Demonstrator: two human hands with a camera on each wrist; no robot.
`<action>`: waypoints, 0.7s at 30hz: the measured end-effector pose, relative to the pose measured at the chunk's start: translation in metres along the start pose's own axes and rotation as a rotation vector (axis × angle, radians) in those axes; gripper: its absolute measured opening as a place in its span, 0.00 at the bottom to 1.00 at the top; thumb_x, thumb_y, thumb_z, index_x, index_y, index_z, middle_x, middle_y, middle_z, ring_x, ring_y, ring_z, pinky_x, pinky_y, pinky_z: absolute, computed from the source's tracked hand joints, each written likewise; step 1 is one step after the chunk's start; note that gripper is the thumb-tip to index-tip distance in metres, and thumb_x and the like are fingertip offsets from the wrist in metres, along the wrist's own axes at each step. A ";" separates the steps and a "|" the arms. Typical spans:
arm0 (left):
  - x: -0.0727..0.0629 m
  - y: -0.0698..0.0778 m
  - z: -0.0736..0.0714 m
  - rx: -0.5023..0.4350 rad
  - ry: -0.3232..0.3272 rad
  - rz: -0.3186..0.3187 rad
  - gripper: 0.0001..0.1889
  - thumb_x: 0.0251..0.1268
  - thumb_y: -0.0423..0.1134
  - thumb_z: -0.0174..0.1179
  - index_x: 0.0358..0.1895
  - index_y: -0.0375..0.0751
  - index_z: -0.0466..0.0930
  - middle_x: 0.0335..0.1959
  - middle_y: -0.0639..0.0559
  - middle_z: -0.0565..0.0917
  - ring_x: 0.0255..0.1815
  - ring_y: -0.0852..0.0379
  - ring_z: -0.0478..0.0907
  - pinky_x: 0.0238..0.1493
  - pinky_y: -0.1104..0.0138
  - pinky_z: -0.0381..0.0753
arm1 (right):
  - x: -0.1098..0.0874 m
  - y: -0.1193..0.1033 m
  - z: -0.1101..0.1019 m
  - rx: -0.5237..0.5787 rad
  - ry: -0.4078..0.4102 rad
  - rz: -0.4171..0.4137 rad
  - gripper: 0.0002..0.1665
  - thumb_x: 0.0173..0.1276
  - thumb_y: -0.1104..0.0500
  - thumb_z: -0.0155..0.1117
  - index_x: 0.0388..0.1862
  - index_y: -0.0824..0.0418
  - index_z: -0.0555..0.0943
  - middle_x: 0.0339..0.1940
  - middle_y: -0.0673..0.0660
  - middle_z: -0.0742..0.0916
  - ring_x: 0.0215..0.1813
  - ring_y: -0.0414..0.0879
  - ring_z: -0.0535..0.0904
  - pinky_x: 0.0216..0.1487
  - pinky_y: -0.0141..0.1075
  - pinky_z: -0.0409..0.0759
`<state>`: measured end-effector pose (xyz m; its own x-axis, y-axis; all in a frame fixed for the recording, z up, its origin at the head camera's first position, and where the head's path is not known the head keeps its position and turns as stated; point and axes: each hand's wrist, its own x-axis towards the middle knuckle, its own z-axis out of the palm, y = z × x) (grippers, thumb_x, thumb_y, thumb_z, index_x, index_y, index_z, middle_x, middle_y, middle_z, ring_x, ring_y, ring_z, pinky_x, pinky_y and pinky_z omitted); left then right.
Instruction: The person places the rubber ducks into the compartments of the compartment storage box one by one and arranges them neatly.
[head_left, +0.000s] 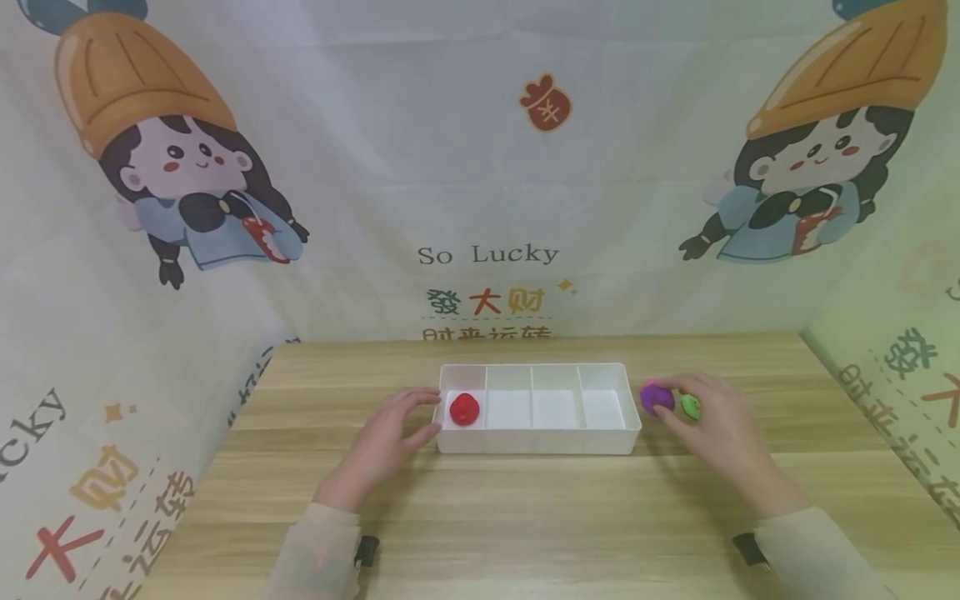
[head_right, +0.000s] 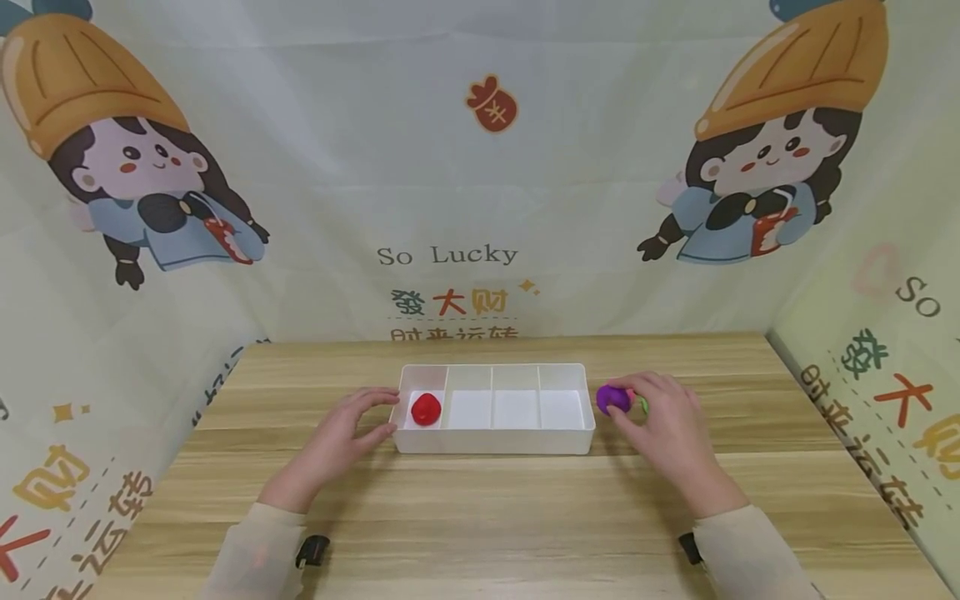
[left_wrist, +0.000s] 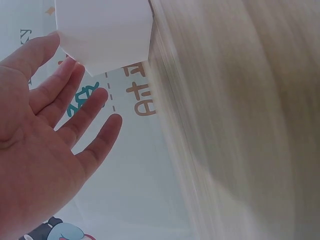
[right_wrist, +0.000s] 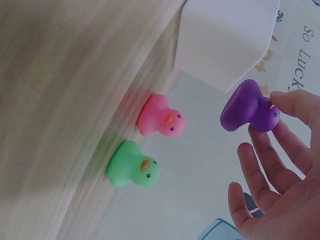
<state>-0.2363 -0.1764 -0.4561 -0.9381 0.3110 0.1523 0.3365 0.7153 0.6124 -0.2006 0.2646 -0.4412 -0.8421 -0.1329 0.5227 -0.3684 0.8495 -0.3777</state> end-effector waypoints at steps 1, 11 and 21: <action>0.000 0.000 0.000 0.001 0.000 0.001 0.23 0.71 0.40 0.67 0.66 0.39 0.78 0.73 0.44 0.76 0.77 0.41 0.68 0.80 0.44 0.64 | 0.001 -0.001 0.000 0.002 0.000 -0.001 0.18 0.59 0.61 0.78 0.50 0.56 0.88 0.48 0.62 0.91 0.53 0.63 0.84 0.55 0.64 0.79; -0.001 0.000 -0.001 0.011 -0.003 -0.018 0.23 0.71 0.41 0.67 0.66 0.41 0.78 0.73 0.46 0.76 0.77 0.42 0.67 0.80 0.45 0.65 | 0.009 -0.008 0.003 0.017 -0.015 0.000 0.17 0.60 0.62 0.77 0.50 0.60 0.87 0.49 0.63 0.90 0.55 0.64 0.84 0.57 0.64 0.80; 0.000 -0.001 -0.001 -0.003 -0.007 -0.014 0.23 0.70 0.41 0.67 0.66 0.40 0.78 0.73 0.46 0.76 0.77 0.42 0.68 0.80 0.45 0.66 | 0.012 -0.016 0.005 0.043 -0.037 0.006 0.17 0.61 0.61 0.77 0.50 0.59 0.87 0.49 0.61 0.90 0.54 0.62 0.84 0.56 0.64 0.79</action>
<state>-0.2372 -0.1777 -0.4561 -0.9422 0.3050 0.1384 0.3230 0.7181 0.6164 -0.2065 0.2463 -0.4329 -0.8581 -0.1475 0.4919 -0.3795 0.8274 -0.4140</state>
